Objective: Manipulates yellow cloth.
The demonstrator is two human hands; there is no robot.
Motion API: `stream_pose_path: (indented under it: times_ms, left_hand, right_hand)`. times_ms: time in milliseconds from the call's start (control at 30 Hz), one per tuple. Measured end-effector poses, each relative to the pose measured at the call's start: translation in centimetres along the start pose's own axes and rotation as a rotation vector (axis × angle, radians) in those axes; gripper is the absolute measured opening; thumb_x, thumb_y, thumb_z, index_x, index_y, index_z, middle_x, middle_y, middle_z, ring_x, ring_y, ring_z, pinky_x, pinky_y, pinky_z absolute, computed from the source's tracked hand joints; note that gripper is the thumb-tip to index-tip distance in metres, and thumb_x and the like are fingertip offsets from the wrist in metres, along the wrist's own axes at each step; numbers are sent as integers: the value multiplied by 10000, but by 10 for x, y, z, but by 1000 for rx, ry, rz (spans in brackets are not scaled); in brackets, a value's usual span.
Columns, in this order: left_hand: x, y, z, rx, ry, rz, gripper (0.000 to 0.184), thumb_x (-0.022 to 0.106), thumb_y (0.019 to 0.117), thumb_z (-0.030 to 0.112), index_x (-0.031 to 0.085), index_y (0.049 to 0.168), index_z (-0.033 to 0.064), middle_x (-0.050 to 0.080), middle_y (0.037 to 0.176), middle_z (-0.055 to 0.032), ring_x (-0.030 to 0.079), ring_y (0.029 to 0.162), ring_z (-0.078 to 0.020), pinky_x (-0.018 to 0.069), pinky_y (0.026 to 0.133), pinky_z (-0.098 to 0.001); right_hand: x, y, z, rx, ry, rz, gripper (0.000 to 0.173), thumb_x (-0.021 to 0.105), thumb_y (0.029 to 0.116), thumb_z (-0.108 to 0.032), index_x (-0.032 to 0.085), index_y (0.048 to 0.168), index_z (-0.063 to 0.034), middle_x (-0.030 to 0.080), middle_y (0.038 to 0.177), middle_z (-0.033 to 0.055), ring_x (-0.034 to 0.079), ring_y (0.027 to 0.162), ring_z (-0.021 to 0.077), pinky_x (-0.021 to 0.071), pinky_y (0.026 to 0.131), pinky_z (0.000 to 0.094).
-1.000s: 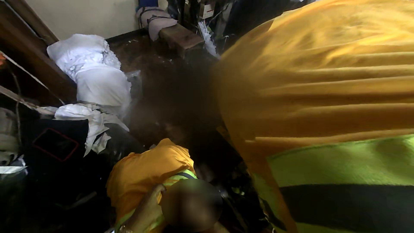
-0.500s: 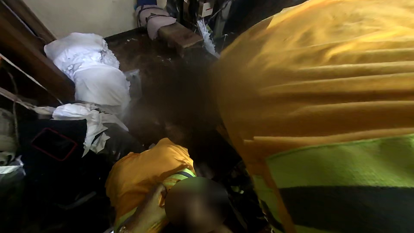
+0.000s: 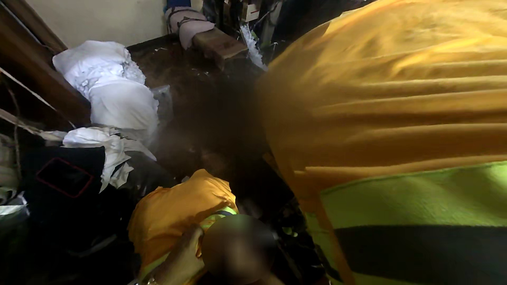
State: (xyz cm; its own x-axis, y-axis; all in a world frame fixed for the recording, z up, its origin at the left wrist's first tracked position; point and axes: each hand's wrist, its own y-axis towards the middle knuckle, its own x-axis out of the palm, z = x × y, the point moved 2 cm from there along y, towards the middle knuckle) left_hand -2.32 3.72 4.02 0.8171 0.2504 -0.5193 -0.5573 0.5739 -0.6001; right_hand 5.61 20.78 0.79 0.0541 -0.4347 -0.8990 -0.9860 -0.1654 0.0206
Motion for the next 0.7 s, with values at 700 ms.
stream_pose_path:
  times_ms: [700]
  left_hand:
    - [-1, 1, -4, 39, -6, -19, 448, 760, 857, 165, 604, 1247, 10, 579, 1333, -202, 579, 1246, -315, 503, 1044, -443]
  right_hand:
    - [-2, 0, 2, -47, 145, -34, 162, 687, 903, -59, 775, 1021, -127, 705, 1270, 99, 636, 1252, 306, 561, 1011, 485]
